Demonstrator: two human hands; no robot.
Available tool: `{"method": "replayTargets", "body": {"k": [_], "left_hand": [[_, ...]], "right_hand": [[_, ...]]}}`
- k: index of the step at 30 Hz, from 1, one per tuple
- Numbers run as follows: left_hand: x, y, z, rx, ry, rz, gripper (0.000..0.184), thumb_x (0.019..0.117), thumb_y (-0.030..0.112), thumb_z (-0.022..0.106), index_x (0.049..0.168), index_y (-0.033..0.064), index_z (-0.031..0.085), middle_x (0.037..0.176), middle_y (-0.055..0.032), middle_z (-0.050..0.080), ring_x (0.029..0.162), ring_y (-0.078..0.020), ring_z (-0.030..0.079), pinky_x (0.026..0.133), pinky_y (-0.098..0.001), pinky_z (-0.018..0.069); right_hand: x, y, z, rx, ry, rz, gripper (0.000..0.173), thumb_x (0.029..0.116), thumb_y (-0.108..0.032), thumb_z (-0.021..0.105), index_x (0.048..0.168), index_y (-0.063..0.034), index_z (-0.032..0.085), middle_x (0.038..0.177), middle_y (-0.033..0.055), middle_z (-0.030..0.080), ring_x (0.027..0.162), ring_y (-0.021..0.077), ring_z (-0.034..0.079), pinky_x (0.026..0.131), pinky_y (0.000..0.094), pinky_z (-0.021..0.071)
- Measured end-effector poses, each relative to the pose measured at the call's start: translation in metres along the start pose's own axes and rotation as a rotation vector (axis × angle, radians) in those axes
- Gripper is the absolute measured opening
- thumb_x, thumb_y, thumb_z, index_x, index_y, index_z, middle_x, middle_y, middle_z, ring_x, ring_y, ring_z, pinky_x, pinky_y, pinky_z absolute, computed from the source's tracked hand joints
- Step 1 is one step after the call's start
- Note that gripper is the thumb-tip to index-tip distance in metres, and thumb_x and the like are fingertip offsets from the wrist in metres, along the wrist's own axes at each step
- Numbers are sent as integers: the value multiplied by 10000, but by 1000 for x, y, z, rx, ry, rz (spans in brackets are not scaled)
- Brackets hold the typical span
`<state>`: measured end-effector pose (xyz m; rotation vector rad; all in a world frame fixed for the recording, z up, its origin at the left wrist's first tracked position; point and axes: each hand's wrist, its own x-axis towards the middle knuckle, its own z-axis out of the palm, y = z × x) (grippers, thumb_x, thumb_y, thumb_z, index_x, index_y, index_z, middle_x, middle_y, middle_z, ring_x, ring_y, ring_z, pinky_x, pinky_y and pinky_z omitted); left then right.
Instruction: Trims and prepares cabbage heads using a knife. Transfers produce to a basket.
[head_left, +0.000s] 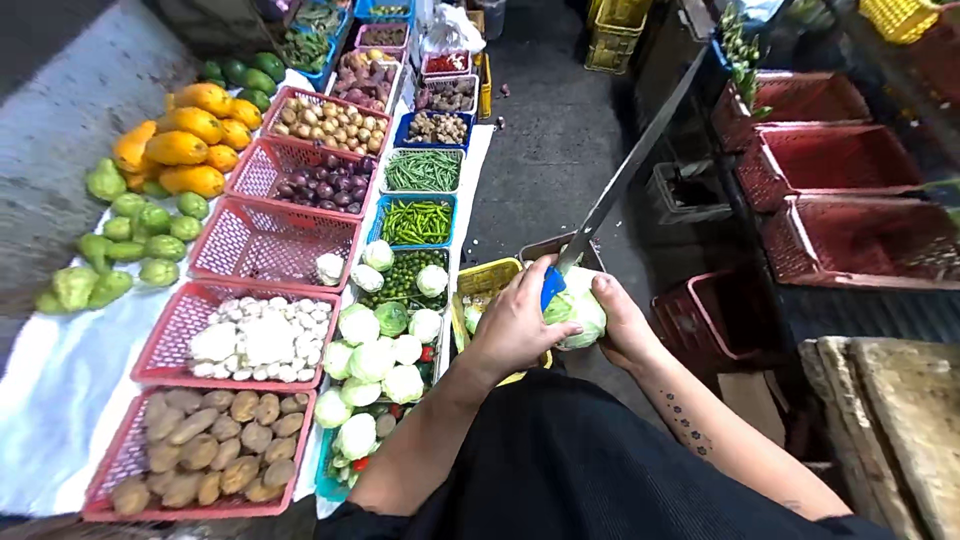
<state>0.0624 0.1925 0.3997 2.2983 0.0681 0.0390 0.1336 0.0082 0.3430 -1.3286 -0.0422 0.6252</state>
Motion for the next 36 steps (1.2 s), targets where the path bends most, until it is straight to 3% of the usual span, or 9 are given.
{"method": "replayTargets", "body": {"k": [9, 13, 18, 21, 23, 26, 29, 34, 36], "left_hand": [[0, -12, 30, 26, 76, 212, 673, 906, 165, 725, 1533, 147, 480, 1121, -75, 742, 920, -158, 730, 818, -402, 627], [7, -16, 22, -66, 131, 28, 625, 861, 164, 740, 1450, 113, 538, 1083, -78, 721, 865, -147, 708, 758, -394, 616], [26, -36, 21, -130, 125, -189, 663, 857, 150, 748, 1462, 94, 482, 1053, -139, 688, 824, -236, 696, 719, -477, 603], [29, -51, 33, -148, 113, -239, 660, 842, 127, 749, 1451, 86, 498, 1045, -147, 696, 830, -248, 700, 731, -487, 600], [26, -57, 39, -165, 92, -279, 588, 884, 105, 733, 1428, 76, 513, 1064, -155, 698, 868, -259, 705, 779, -490, 601], [22, -68, 45, -182, 88, -331, 571, 885, 115, 711, 1420, 71, 518, 1035, -140, 697, 816, -229, 701, 743, -442, 602], [19, -97, 59, -195, 53, -397, 585, 888, 142, 727, 1424, 52, 510, 1071, -162, 699, 865, -248, 709, 789, -460, 603], [-17, -178, 99, -139, -102, -670, 490, 896, 92, 629, 1374, 17, 553, 1124, -212, 680, 900, -313, 713, 801, -517, 603], [-47, -209, 108, -128, -146, -782, 531, 937, 226, 684, 1394, 1, 532, 1174, -231, 676, 973, -340, 714, 870, -537, 591]], "right_hand": [[-20, 17, -21, 2, 245, 9, 681, 920, -516, 701, 1417, -119, 458, 1086, 132, 701, 944, 229, 716, 827, 416, 616], [-37, 22, -35, 131, 192, -19, 662, 941, -527, 648, 1430, -116, 472, 1137, 141, 699, 1000, 244, 710, 869, 434, 610], [-54, 22, -47, 293, 45, -107, 839, 808, -641, 741, 1424, -124, 503, 1196, 131, 678, 1060, 232, 681, 908, 435, 589], [-56, 19, -44, 463, 47, -200, 775, 751, -649, 779, 1305, -135, 608, 1120, 103, 711, 1020, 210, 700, 893, 433, 600], [-57, 19, -43, 655, -8, -235, 659, 810, -647, 708, 1226, -139, 649, 1101, 119, 715, 1023, 234, 699, 893, 481, 590], [-52, 25, -45, 947, -209, -158, 834, 887, -784, 381, 1405, -150, 540, 1319, 174, 618, 1169, 308, 621, 959, 526, 539], [-47, 31, -39, 1285, -261, 32, 909, 893, -798, 360, 1489, -123, 478, 1451, 227, 539, 1283, 417, 569, 1044, 614, 498], [-37, 38, -26, 1190, -241, 130, 801, 994, -705, 236, 1507, -114, 402, 1521, 301, 434, 1363, 522, 467, 1080, 671, 442], [-32, 42, -21, 1220, -199, 206, 819, 976, -719, 279, 1474, -86, 430, 1482, 311, 467, 1335, 518, 497, 1053, 659, 470]]}}
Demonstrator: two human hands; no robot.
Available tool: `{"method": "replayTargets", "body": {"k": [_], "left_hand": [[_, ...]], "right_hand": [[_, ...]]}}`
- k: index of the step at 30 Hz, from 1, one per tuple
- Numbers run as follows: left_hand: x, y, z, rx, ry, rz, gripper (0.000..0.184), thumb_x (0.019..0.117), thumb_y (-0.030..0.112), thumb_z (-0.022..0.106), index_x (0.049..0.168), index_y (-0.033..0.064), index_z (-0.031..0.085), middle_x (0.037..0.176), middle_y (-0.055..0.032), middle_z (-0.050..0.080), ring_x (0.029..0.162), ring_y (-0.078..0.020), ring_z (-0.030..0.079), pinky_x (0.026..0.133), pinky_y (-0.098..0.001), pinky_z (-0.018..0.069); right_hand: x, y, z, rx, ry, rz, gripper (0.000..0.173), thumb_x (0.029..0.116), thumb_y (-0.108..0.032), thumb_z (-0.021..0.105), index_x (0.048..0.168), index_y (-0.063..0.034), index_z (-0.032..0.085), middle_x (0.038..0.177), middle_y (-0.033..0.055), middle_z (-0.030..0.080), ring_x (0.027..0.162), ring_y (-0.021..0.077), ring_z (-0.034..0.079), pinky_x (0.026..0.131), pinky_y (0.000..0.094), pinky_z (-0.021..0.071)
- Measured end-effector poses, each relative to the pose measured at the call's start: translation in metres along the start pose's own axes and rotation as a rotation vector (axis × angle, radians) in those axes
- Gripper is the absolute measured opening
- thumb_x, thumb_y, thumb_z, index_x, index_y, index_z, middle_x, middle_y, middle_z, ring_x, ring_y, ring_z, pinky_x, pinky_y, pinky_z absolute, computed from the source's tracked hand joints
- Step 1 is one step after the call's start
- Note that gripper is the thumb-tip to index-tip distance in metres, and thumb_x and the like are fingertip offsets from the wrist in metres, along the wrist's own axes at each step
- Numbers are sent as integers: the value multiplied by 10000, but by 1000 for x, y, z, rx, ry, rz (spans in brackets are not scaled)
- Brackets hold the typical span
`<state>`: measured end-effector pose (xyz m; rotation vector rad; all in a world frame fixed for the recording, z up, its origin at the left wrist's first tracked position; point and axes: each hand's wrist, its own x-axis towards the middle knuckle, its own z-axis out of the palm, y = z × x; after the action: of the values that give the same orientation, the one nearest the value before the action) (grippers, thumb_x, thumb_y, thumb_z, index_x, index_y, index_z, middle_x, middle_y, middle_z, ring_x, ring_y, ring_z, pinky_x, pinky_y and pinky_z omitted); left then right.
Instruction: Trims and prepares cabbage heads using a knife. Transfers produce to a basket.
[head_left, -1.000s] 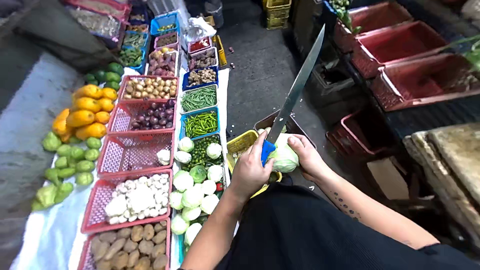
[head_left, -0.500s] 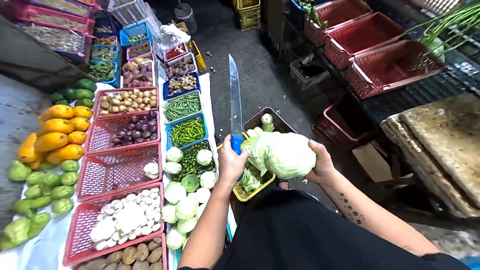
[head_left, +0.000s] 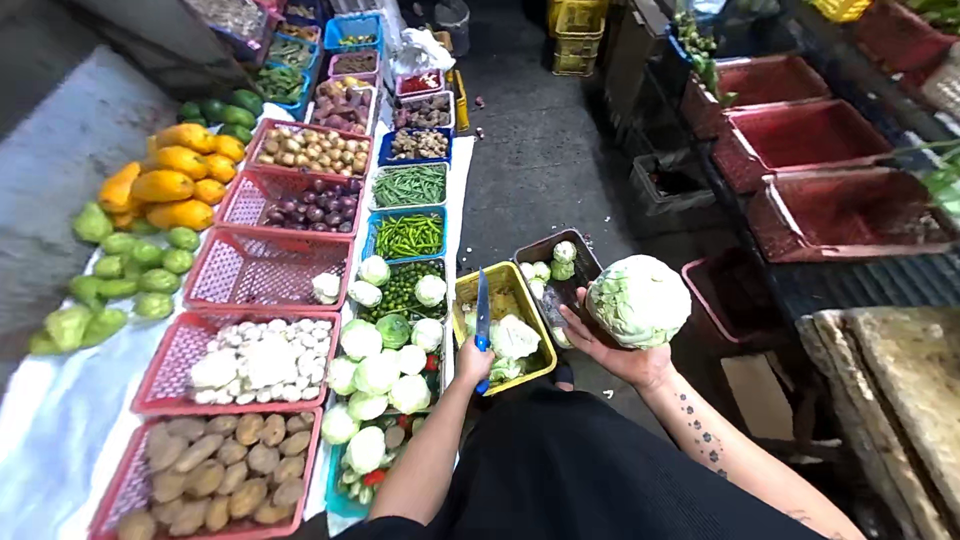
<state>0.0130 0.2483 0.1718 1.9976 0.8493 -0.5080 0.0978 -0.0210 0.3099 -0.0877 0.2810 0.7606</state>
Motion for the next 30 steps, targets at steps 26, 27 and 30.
{"method": "replayTargets", "body": {"k": [26, 27, 30], "left_hand": [[-234, -262, 32, -232, 119, -417, 532, 998, 420, 622, 1460, 173, 529, 1230, -163, 699, 1135, -338, 685, 984, -584, 532], [-243, -262, 33, -298, 138, -419, 527, 995, 413, 635, 1456, 177, 539, 1211, -157, 708, 1113, -322, 695, 984, -571, 537], [-257, -254, 39, -455, 212, -418, 522, 988, 378, 659, 1445, 151, 549, 1179, -149, 718, 1060, -291, 709, 972, -527, 550]], "right_hand": [[191, 179, -107, -1197, 630, 492, 778, 965, -779, 281, 1506, -234, 402, 1407, 153, 561, 1189, 352, 609, 890, 581, 549], [200, 195, -98, -1216, 593, 513, 774, 972, -772, 279, 1515, -231, 389, 1419, 157, 551, 1196, 357, 607, 894, 581, 552], [226, 249, -76, -1281, 490, 588, 770, 967, -764, 326, 1494, -210, 412, 1387, 172, 569, 1157, 356, 626, 871, 554, 565]]}}
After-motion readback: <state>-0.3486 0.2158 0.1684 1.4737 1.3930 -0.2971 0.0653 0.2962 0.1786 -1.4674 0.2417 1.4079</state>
